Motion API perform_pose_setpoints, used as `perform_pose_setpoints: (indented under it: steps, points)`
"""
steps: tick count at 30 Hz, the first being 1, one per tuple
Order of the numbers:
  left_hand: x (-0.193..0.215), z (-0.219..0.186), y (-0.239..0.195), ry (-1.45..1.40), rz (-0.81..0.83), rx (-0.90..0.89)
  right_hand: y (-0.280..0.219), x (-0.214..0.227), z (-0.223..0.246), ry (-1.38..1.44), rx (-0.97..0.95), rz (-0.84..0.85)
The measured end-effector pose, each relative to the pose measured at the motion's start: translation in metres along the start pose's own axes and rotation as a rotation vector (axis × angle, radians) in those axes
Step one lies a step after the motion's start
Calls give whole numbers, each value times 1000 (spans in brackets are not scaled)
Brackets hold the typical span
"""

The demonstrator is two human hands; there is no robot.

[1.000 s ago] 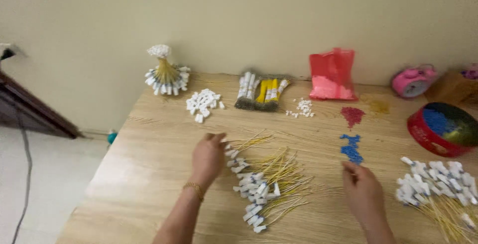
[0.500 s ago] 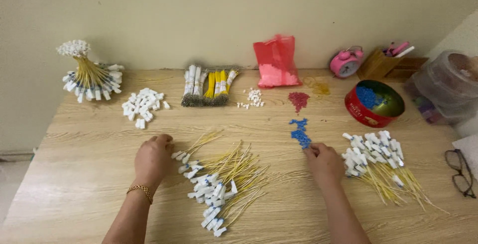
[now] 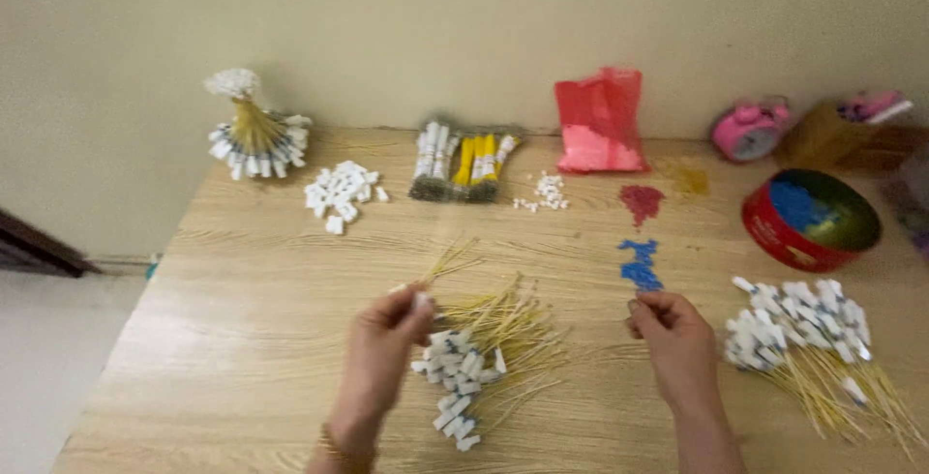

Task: Assemble small white caps onto wires at a workstation.

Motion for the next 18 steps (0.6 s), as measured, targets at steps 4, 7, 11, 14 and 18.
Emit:
perform_pose_setpoints:
  steps: [4, 7, 11, 14, 18]
  points:
    - [-34, -15, -23, -30, -8, 136, -45, -55, 52, 268, 83, 213]
    - [-49, -7, -26, -19, 87, 130, -72, -90, 84, 341, 103, 406]
    - [-51, -6, -30, -125, 129, 111, -94, -115, 102, 444, 42, 568]
    - [-51, -20, -44, -96, 139, 83, -101, -125, 98, 425, 46, 595]
    - [-54, -23, -60, -74, 166, 101, -109, -125, 100, 398, 164, 569]
Point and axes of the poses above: each hand's wrist, its own y-axis towards the middle knuckle, its own x-axis out of the back of the hand, z = x × y, the point moved 7 cm from there along y, towards the middle knuckle, and after that the axes turned 3 degrees about -z, right-handed, at the moved point
